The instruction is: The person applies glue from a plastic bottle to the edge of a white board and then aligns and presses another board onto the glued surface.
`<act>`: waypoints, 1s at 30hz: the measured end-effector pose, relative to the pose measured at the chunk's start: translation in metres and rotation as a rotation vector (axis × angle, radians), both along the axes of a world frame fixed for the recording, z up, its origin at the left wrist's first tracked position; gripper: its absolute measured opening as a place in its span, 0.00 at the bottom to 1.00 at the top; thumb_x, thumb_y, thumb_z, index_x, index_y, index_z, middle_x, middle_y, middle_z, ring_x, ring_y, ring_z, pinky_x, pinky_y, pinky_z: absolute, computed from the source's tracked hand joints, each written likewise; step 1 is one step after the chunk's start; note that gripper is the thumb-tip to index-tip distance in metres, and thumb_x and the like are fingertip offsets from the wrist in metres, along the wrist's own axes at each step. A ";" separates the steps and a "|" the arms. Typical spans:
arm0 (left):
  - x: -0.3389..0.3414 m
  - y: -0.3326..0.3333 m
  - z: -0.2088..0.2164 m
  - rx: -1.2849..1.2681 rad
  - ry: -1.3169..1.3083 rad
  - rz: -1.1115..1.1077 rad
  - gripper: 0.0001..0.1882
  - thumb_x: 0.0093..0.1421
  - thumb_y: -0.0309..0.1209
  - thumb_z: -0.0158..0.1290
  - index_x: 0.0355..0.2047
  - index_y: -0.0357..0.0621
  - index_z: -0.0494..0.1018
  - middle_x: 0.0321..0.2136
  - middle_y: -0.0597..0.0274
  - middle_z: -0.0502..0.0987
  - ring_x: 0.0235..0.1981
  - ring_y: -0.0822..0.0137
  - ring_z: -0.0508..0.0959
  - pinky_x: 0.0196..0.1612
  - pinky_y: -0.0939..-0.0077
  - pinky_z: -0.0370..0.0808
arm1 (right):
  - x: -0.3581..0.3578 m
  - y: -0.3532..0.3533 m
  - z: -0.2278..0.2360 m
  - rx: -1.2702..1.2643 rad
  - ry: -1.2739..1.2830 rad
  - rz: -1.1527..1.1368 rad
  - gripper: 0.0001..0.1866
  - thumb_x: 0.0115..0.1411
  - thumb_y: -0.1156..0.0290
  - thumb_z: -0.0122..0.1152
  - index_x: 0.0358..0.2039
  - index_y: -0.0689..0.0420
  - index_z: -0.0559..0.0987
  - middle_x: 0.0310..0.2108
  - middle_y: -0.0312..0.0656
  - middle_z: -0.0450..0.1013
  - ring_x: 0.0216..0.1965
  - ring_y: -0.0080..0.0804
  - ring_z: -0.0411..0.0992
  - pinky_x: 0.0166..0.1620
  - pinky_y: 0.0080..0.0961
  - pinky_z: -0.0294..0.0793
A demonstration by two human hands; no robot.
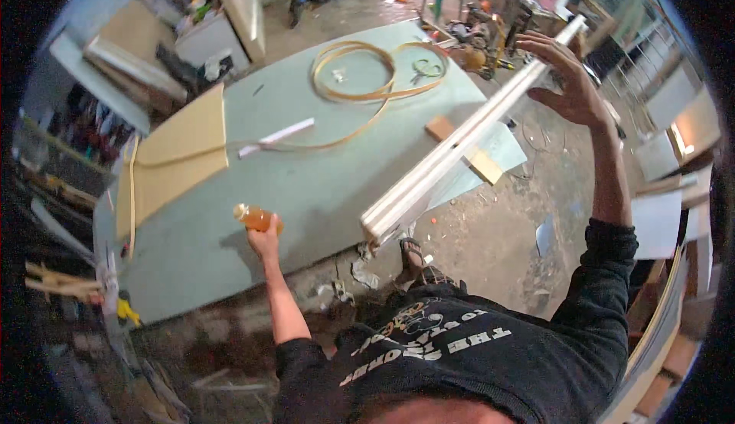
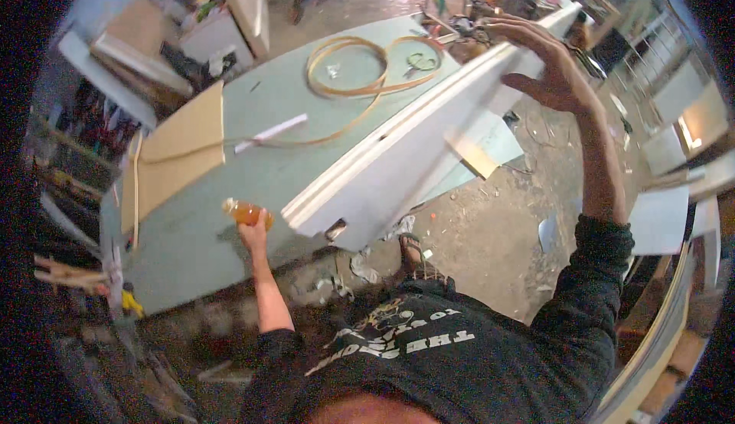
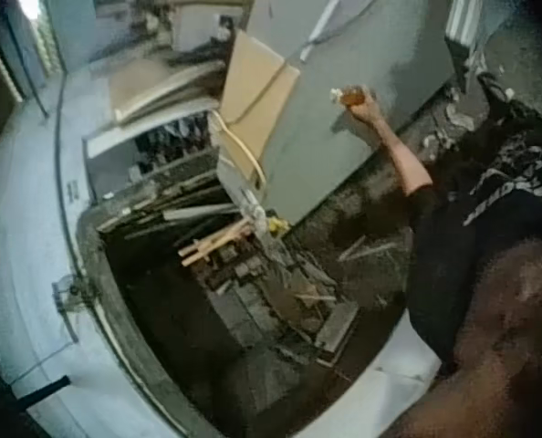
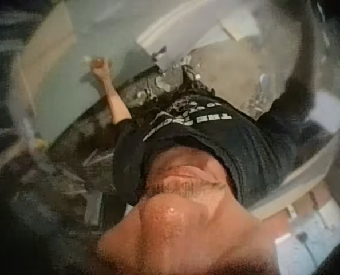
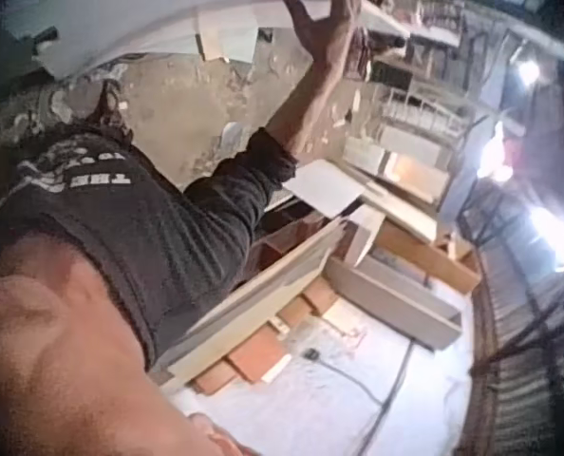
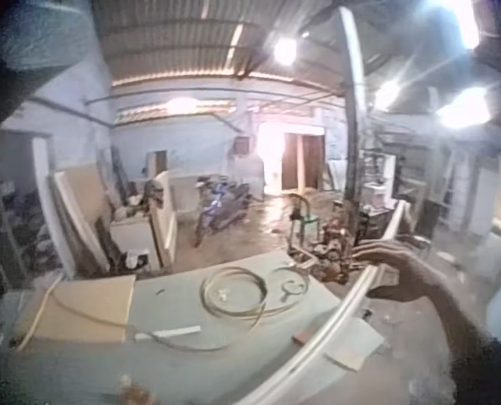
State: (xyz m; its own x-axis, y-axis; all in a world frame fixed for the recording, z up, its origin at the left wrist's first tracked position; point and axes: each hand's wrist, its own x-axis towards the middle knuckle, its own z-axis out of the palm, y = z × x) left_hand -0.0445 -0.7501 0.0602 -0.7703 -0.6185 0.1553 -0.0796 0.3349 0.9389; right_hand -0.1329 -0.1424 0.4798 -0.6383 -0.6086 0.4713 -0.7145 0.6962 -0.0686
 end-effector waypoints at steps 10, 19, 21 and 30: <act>-0.068 0.129 0.419 -0.150 0.792 -0.672 0.29 0.61 0.36 0.62 0.59 0.41 0.64 0.53 0.58 0.72 0.54 0.63 0.71 0.60 0.64 0.66 | -0.013 0.012 -0.026 -0.350 0.039 0.099 0.34 0.59 0.47 0.61 0.61 0.53 0.72 0.57 0.45 0.72 0.61 0.41 0.66 0.65 0.42 0.59; -0.043 0.391 0.503 -0.265 0.503 -1.052 0.12 0.60 0.25 0.61 0.43 0.37 0.77 0.38 0.59 0.81 0.40 0.71 0.80 0.45 0.76 0.77 | -0.030 0.008 -0.032 -0.747 0.064 0.269 0.52 0.48 0.40 0.69 0.68 0.51 0.59 0.52 0.50 0.75 0.54 0.45 0.72 0.64 0.45 0.57; -0.052 0.418 0.493 -0.227 0.474 -1.023 0.12 0.60 0.25 0.61 0.43 0.36 0.77 0.38 0.59 0.81 0.41 0.70 0.81 0.45 0.75 0.77 | -0.038 0.013 -0.032 -0.846 0.067 0.406 0.61 0.42 0.38 0.74 0.69 0.52 0.54 0.50 0.51 0.75 0.48 0.44 0.76 0.62 0.43 0.62; -0.061 0.450 0.458 0.067 0.340 -0.748 0.22 0.60 0.32 0.61 0.53 0.39 0.71 0.45 0.56 0.78 0.46 0.64 0.79 0.52 0.68 0.75 | -0.021 0.024 -0.024 -0.814 0.035 0.256 0.39 0.51 0.47 0.72 0.58 0.52 0.70 0.47 0.46 0.76 0.51 0.41 0.73 0.58 0.40 0.61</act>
